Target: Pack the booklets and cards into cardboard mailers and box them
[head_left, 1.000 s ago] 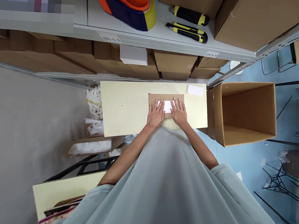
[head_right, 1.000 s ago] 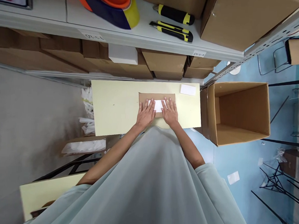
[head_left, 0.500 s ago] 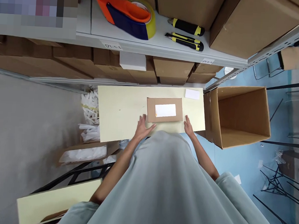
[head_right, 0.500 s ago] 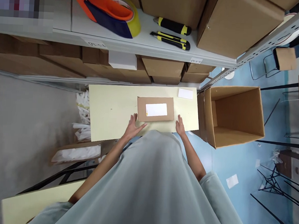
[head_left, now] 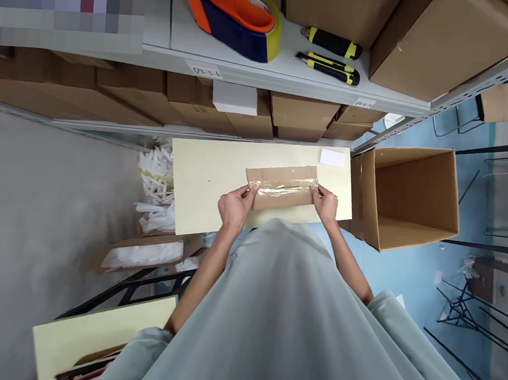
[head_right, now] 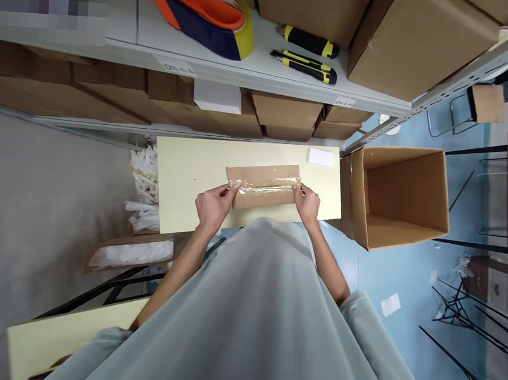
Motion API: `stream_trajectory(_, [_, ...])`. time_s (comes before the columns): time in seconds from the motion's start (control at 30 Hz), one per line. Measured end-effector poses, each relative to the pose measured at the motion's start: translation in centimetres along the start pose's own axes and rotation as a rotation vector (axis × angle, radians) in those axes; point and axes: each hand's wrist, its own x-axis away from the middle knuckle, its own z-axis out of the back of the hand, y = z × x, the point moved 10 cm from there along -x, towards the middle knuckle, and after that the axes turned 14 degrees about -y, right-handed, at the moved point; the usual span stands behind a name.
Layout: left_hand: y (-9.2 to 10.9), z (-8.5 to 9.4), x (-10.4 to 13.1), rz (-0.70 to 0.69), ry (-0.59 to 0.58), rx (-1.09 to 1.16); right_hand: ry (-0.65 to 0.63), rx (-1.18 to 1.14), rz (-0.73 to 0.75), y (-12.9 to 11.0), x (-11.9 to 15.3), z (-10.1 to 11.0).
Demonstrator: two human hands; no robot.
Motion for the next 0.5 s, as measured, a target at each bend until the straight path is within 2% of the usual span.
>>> stream_trajectory(0.1, [-0.4,0.1,-1.1,0.042,-0.053,-0.112,-0.063,0.073,-0.038,-0.5,-1.4,-0.8])
stream_trajectory(0.2, [-1.9,-0.9,-2.0,0.082,-0.128,-0.139,-0.149,0.059,-0.096,0.6,-2.1,-2.6])
stream_trajectory(0.33, [-3.6,-1.9,-2.0,0.090,-0.137,-0.074,-0.211,-0.045,-0.106,2.2,-1.8,-4.0])
stream_trajectory(0.5, [-4.4,-2.4,-1.9,0.065,-0.139,0.031,-0.218,-0.032,-0.076,2.8,-1.9,-4.1])
